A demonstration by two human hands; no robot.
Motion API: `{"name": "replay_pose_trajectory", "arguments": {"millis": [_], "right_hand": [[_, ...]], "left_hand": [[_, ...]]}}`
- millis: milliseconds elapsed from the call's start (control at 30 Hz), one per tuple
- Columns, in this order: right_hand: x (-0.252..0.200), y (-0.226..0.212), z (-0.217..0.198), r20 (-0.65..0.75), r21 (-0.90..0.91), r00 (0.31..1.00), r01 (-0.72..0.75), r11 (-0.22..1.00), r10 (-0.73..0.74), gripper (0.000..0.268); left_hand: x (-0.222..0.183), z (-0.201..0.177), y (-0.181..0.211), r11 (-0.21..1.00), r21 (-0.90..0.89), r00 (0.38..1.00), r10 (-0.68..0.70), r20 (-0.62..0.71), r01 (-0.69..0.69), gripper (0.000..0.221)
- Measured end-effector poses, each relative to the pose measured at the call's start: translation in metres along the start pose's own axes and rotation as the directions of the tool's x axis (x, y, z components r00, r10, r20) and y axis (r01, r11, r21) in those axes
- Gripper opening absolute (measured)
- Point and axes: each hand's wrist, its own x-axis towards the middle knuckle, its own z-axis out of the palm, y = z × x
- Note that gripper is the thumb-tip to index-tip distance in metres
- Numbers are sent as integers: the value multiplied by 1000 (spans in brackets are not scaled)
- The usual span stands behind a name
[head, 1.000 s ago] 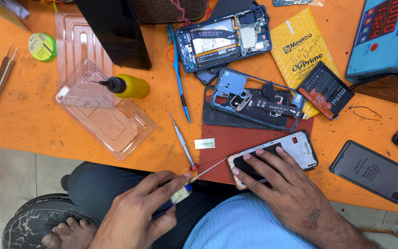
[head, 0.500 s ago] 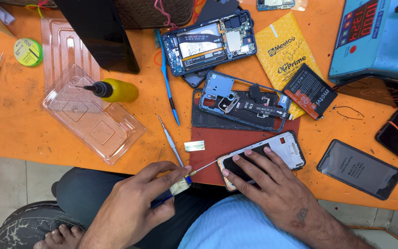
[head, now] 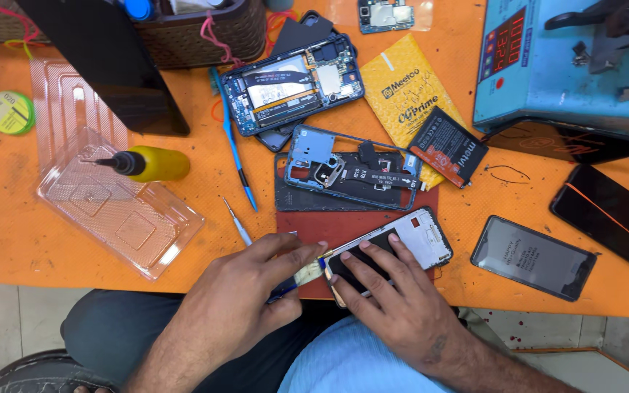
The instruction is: The person uses a screwdriver and tweezers to disassemble a mobile phone on a workbench, removing internal components and the screen.
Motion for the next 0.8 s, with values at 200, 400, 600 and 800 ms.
{"name": "replay_pose_trajectory", "arguments": {"millis": [200,400,600,800], "right_hand": [[0,-7,-3,114,-47,993,-34,998,39,53],[-1,-6,-5,138,-80,990,-11,997,22,48],[-5,0,-6,62,-121,998,-12,993,20,46],[-9,5,-7,-69,-52,998,9,999,-12,43]], "left_hand": [[19,4,13,997,-31,997,69,-18,-70,61],[35,6,24,1000,16,999,-18,43,17,63],[42,7,27,997,49,999,53,3,-53,60],[30,11,22,999,-14,999,31,-20,-32,61]]}}
